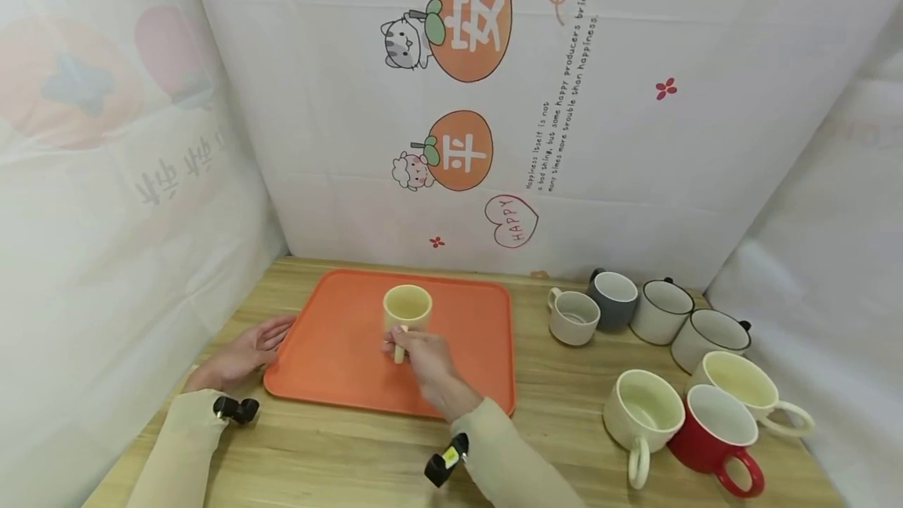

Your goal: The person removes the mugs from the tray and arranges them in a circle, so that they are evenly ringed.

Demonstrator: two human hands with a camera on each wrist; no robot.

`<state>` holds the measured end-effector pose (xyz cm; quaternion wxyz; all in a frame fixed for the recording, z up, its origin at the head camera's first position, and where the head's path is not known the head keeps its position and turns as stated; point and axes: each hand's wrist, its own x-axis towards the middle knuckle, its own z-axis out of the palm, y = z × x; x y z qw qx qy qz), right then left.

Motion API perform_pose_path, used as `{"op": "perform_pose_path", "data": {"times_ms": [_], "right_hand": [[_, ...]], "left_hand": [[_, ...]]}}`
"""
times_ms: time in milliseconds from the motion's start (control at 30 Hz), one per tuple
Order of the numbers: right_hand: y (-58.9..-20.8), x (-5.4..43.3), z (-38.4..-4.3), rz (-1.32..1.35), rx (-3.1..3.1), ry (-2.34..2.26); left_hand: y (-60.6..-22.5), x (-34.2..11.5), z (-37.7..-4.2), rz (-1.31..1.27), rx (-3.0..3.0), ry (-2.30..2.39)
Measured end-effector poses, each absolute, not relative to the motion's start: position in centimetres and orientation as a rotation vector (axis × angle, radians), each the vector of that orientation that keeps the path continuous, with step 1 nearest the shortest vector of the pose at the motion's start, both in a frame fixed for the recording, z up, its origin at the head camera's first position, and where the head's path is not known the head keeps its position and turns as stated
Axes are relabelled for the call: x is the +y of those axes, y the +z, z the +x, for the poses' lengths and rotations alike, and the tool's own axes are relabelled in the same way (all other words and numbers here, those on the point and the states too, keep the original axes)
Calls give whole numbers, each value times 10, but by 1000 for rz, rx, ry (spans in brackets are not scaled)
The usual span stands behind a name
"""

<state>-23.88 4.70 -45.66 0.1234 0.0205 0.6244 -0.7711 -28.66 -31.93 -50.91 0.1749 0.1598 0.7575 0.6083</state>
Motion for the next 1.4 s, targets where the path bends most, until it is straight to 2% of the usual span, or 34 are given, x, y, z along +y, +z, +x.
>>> {"op": "perform_pose_path", "data": {"times_ms": [433, 800, 1000, 1400], "right_hand": [[-453, 127, -209, 450, 2001, -2524], [-475, 189, -208, 813, 2056, -2735], [-487, 206, -209, 971, 2088, -2800], [-494, 216, -214, 1118, 1997, -2863]], "left_hand": [[-507, -322, -286, 474, 2150, 1720], [-506, -320, -287, 477, 2159, 1704], [-507, -321, -287, 446, 2160, 1708], [-509, -321, -288, 439, 2157, 1720]]}}
